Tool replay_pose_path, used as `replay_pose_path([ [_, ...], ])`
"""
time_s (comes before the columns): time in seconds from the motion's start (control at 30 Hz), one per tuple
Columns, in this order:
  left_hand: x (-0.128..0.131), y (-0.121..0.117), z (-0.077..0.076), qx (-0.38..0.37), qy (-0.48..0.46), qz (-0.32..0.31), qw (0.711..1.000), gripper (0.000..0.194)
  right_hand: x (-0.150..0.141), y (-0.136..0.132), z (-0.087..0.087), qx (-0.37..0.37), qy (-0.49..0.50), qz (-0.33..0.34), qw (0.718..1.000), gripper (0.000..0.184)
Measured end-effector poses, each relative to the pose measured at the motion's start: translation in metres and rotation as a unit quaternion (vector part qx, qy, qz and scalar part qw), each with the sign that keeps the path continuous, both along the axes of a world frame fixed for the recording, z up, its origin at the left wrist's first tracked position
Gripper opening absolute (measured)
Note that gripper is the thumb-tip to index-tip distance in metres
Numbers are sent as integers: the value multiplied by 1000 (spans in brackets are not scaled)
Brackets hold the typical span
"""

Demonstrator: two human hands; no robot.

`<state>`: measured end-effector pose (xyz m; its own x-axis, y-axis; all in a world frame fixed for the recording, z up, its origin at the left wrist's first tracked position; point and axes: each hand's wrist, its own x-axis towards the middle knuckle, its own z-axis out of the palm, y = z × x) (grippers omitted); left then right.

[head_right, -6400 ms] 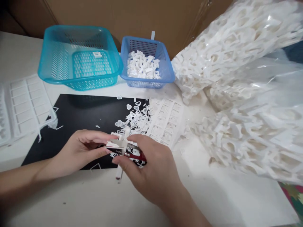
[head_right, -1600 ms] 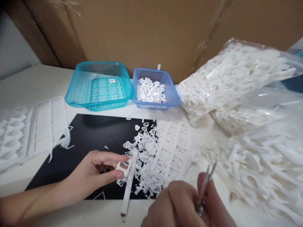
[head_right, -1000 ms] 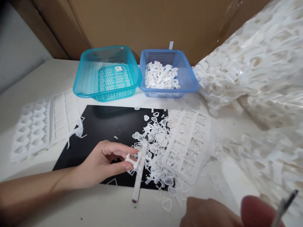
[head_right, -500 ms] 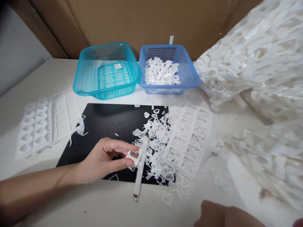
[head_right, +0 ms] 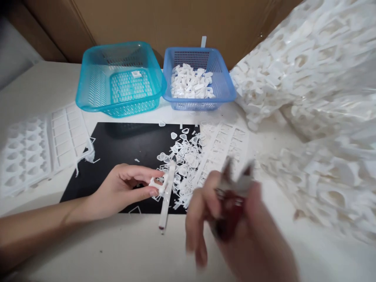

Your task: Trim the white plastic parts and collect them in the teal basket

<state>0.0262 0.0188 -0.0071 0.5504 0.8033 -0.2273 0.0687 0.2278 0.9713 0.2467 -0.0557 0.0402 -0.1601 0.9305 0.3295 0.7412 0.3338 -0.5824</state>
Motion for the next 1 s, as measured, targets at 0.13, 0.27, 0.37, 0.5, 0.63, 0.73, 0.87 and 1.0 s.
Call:
replay_pose_path([
  [0.13, 0, -1, 0, 1, 3, 5, 1000, 27, -13, 21, -4, -91, 45, -19, 995, 34],
  [0.27, 0, 0, 1, 21, -3, 10, 1000, 29, -13, 21, -12, -89, -7, 23, 996, 20],
  [0.37, 1, 0, 1, 43, 5, 15, 999, 28, -12, 17, -13, -34, -31, 38, 998, 17],
  [0.5, 2, -1, 2, 60, 9, 13, 998, 27, -13, 16, -13, 3, -73, 30, 997, 19],
  [0.63, 1, -2, 2, 70, 15, 5, 997, 28, -15, 17, -16, 19, -97, 19, 995, 21],
  [0.73, 1, -2, 0, 76, 26, 2, 997, 28, -17, 17, -18, 36, -117, 9, 992, 22],
  [0.87, 0, -2, -2, 73, 36, -3, 997, 29, -21, 16, -19, 71, -140, -6, 988, 22],
  [1.0, -1, -3, -2, 61, 20, -11, 998, 30, -26, 15, -20, 99, -152, -14, 983, 20],
])
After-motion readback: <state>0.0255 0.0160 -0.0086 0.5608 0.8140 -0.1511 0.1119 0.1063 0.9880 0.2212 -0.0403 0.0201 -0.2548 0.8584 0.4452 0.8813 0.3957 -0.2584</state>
